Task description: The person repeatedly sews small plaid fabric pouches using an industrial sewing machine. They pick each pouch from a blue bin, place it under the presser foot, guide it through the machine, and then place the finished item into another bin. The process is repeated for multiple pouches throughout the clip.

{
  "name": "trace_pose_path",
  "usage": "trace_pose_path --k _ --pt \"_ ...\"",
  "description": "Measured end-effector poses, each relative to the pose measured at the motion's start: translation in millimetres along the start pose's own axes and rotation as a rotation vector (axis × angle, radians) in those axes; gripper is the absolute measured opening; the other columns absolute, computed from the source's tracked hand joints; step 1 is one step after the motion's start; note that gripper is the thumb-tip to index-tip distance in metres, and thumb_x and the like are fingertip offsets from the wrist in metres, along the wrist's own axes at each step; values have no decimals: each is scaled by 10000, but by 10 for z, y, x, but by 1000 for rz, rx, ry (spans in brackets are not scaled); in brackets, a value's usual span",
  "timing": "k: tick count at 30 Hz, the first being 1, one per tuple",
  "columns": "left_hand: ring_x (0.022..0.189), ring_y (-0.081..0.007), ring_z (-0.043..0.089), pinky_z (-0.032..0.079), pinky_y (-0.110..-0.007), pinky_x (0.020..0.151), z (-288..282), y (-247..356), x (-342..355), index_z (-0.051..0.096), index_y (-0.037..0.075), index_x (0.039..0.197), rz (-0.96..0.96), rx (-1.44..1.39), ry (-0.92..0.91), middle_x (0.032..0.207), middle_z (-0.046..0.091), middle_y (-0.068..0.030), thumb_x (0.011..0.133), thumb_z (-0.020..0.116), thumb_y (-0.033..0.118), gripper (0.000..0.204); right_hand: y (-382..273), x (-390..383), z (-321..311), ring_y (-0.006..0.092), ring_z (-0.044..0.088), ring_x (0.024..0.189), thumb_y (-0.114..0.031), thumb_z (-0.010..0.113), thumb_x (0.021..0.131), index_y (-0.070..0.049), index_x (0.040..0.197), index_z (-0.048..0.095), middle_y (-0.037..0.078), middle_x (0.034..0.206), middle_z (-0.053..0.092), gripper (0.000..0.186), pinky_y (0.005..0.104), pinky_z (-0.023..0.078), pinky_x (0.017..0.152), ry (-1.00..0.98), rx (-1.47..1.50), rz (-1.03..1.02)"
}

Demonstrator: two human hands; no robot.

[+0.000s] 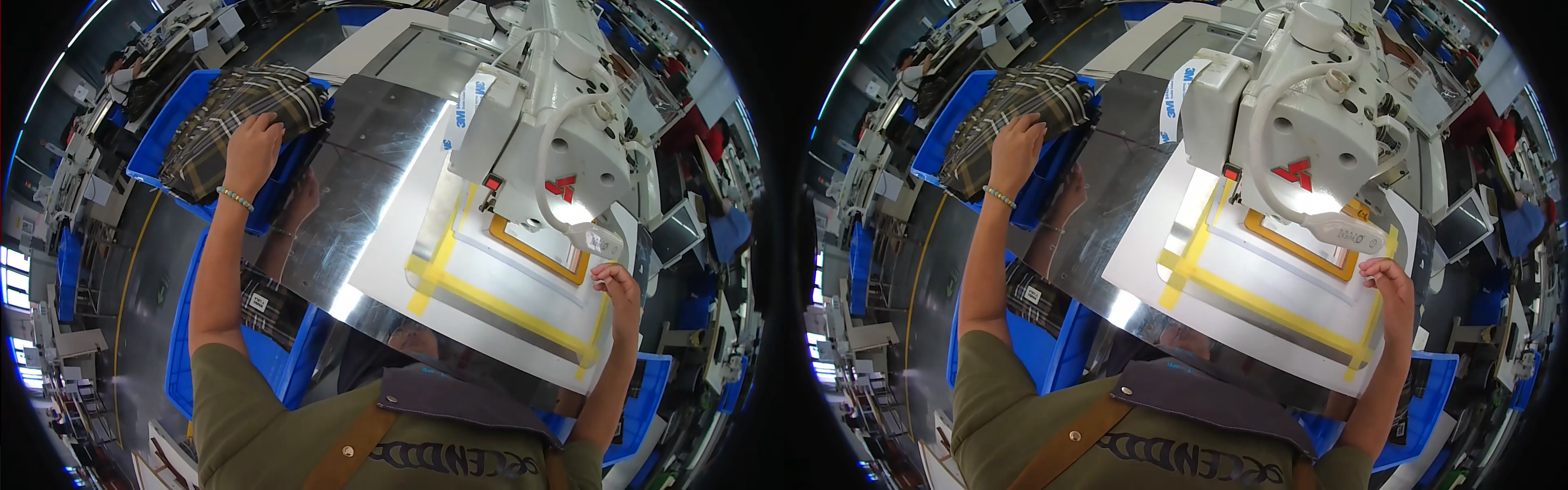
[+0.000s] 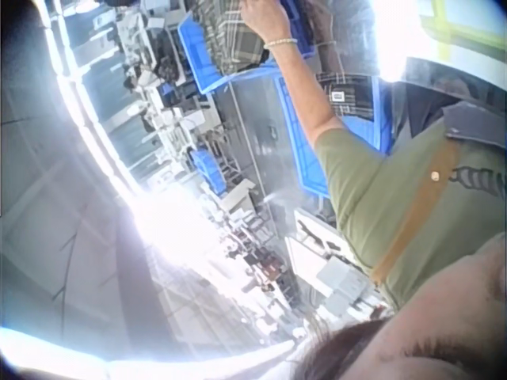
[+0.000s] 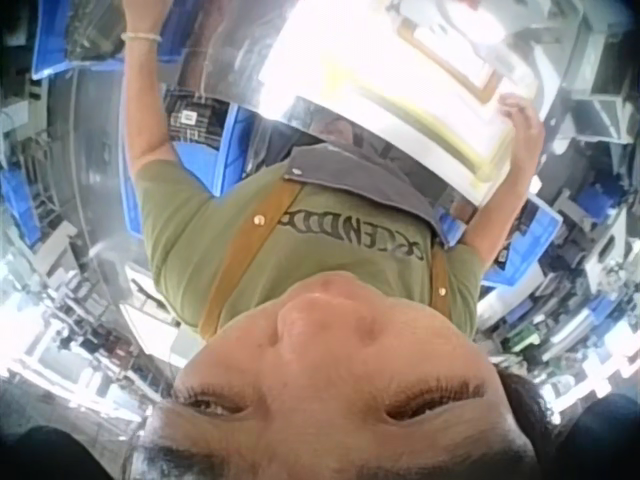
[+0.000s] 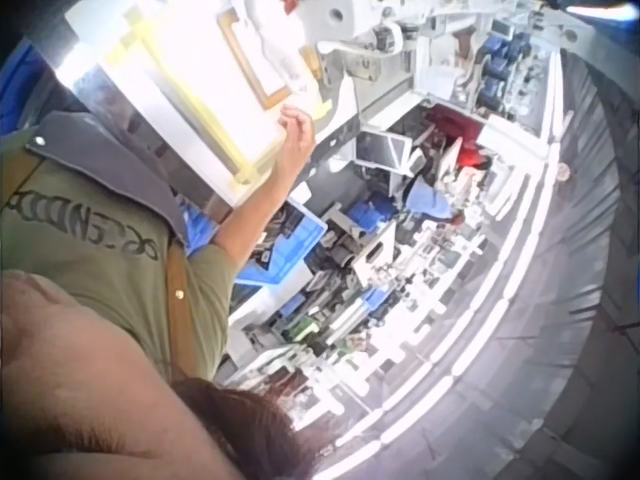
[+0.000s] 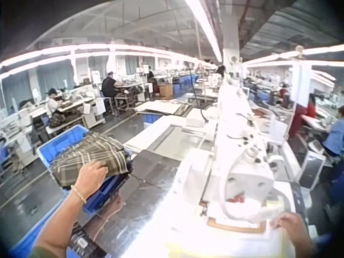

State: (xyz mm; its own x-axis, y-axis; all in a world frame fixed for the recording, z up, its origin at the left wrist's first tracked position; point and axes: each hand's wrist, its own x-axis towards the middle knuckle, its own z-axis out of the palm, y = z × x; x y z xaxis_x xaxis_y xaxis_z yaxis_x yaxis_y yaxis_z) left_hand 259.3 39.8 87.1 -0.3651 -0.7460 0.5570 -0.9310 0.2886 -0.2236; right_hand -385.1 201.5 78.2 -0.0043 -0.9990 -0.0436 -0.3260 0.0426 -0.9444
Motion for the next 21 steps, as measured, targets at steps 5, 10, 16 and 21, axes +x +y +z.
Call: trace_pose_path --k 5,10,16,21 --pt "970 -290 618 532 -415 842 -124 226 52 712 39 995 123 -7 -112 992 634 -86 804 756 103 206 -114 19 116 134 610 1001 -35 482 1001 -9 976 647 65 1086 673 169 284 475 882 -97 -55 -26" --pt "844 -267 631 530 -374 752 -28 93 30 699 32 933 -76 -39 -1 903 622 -79 830 747 82 124 -166 -9 190 135 612 976 -30 489 984 10 981 652 67 1071 678 168 283 477 876 -155 -107 -45" --pt "776 -255 684 540 -347 715 -572 266 307 714 15 916 -222 -341 415 892 675 -105 841 751 -27 94 -356 -61 345 172 629 932 -8 513 957 26 1001 648 94 1024 683 146 291 488 854 -179 -250 -122" --pt "811 -280 662 544 -351 684 -553 1119 3 682 24 859 169 -487 86 873 653 -94 800 769 9 107 -753 -50 1037 322 674 917 -6 584 934 6 1047 669 165 1014 674 142 364 529 814 -235 -479 -336"
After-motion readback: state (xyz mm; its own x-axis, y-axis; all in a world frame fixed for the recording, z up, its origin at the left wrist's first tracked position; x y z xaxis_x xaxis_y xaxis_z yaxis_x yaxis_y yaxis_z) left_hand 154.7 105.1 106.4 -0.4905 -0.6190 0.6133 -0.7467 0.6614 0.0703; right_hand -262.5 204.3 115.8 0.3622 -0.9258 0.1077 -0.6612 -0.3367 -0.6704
